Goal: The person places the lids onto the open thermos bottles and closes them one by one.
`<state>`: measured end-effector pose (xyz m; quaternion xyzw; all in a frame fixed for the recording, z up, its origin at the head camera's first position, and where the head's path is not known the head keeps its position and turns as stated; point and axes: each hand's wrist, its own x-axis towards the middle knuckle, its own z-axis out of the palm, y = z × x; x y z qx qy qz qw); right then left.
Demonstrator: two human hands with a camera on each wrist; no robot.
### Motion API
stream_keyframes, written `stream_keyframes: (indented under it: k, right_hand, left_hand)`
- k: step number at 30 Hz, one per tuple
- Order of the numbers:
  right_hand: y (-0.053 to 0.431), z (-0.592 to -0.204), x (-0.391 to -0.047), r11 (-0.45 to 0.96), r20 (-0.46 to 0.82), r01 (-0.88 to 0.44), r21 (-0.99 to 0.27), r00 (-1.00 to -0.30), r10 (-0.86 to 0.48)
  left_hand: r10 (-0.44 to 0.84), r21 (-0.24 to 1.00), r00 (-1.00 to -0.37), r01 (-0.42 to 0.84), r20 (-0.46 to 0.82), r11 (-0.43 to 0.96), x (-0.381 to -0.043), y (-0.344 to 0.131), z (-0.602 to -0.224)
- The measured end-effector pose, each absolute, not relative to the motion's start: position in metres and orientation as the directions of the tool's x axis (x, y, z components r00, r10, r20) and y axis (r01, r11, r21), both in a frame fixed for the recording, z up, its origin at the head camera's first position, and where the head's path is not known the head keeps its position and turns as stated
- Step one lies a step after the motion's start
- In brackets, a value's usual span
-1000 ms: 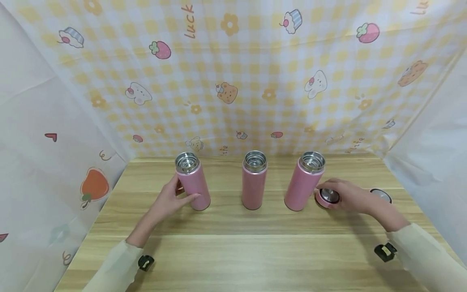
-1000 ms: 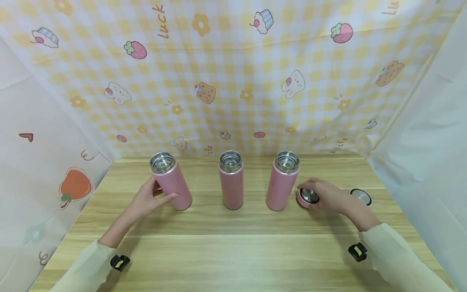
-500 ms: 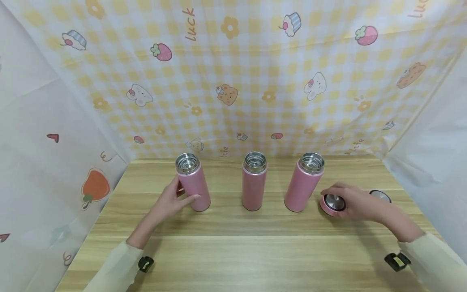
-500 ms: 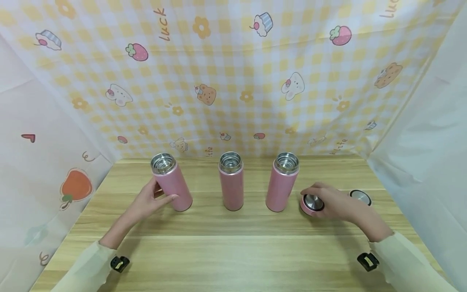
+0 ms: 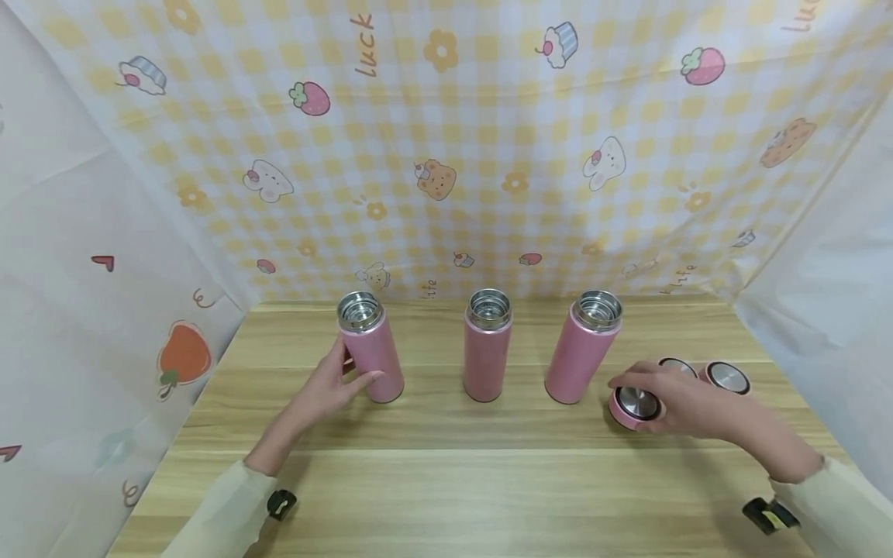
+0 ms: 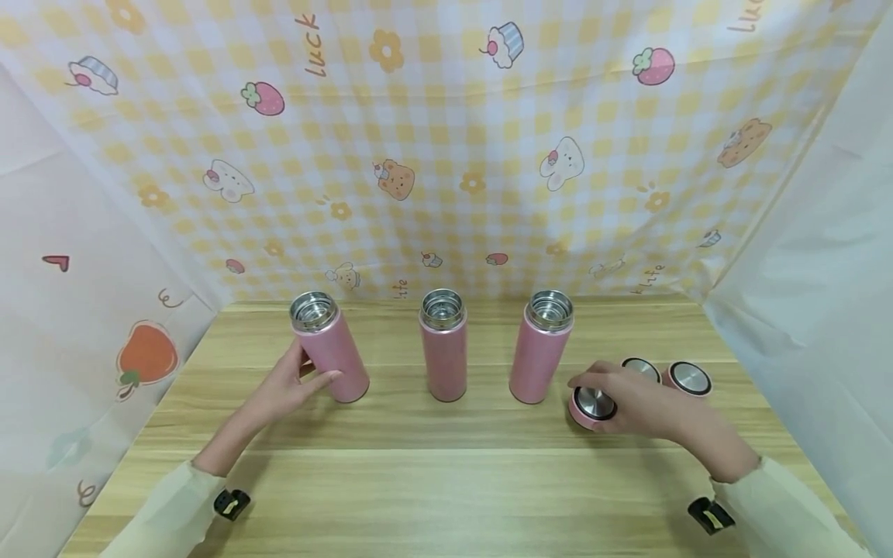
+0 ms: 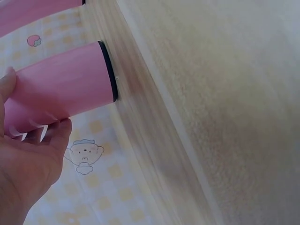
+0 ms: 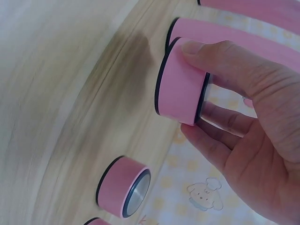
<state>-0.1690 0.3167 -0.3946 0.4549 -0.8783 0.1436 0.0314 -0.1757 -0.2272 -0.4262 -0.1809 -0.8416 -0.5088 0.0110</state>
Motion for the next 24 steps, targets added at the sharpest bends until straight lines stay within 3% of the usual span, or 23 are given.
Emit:
stream_keyframes:
  k: [15,24]
  right_hand:
    - [0.295,-0.386,-0.159,0.517,0.146,-0.819,-0.249,-0.559,-0.816]
    - [0.278,-0.382,-0.156,0.450,0.185,-0.861,-0.238,-0.495,-0.849]
  left_hand:
    - [0.297,0.863,-0.935,0.308,0.196,0.400,-0.175,-0.227,-0.425]
    - [0.307,0.873,-0.933,0.303,0.189,0.382,-0.174,-0.226,-0.425]
